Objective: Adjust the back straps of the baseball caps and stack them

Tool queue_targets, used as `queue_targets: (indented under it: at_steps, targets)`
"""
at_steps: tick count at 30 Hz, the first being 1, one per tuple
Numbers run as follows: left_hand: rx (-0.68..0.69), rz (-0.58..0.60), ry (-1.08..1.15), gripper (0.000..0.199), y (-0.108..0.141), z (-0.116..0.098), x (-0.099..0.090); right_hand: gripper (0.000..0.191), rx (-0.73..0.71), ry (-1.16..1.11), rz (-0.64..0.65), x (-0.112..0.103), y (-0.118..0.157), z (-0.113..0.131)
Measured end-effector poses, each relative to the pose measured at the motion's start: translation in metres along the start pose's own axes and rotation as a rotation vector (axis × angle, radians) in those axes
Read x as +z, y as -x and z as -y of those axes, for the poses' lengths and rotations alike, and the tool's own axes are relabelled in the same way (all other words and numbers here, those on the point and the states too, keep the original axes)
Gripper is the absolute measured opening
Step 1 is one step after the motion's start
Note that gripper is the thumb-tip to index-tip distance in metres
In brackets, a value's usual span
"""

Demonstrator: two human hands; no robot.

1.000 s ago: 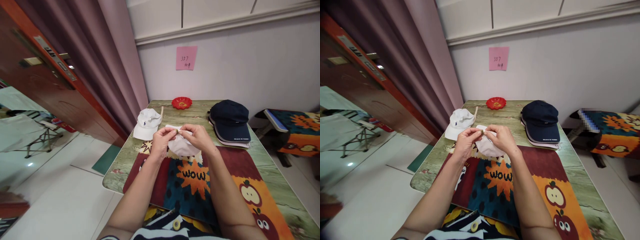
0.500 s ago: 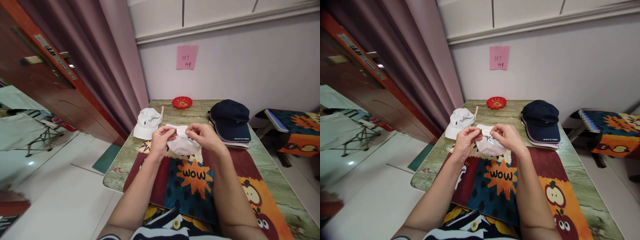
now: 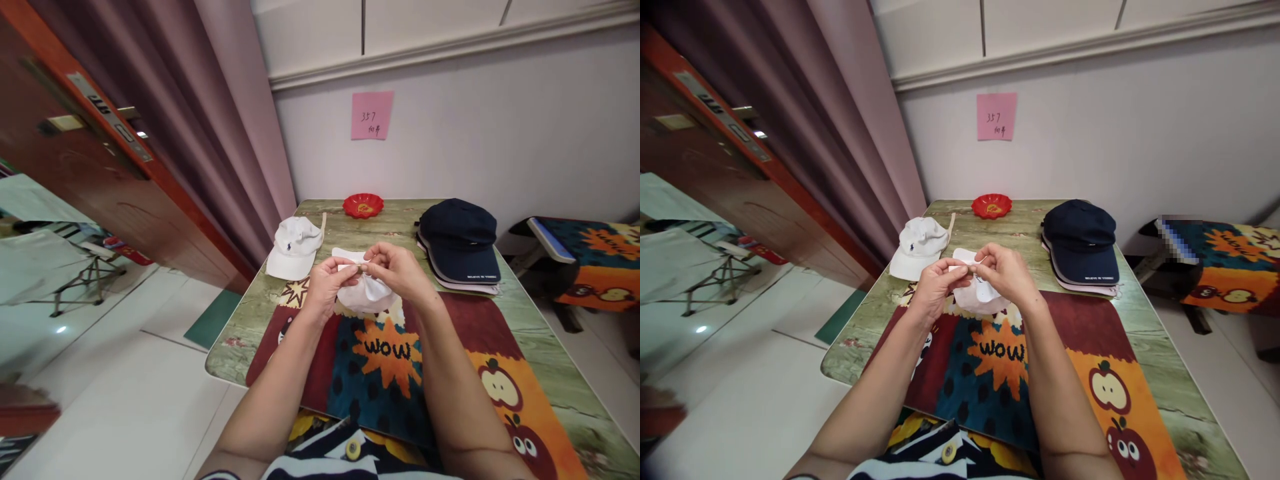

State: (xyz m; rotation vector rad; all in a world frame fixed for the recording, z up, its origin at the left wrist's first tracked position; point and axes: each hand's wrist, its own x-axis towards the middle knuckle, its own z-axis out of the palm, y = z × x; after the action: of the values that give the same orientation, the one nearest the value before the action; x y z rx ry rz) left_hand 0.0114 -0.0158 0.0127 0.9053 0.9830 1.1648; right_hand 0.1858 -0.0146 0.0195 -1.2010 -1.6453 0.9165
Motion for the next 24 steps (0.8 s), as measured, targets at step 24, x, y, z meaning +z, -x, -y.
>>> queue_targets:
  at_steps: [24]
  targets:
    - [0.45,0.271,-0.789,0.037,-0.024,-0.022,-0.02,0.033,-0.003,0.072,0.157,-0.015,0.0,-0.013]
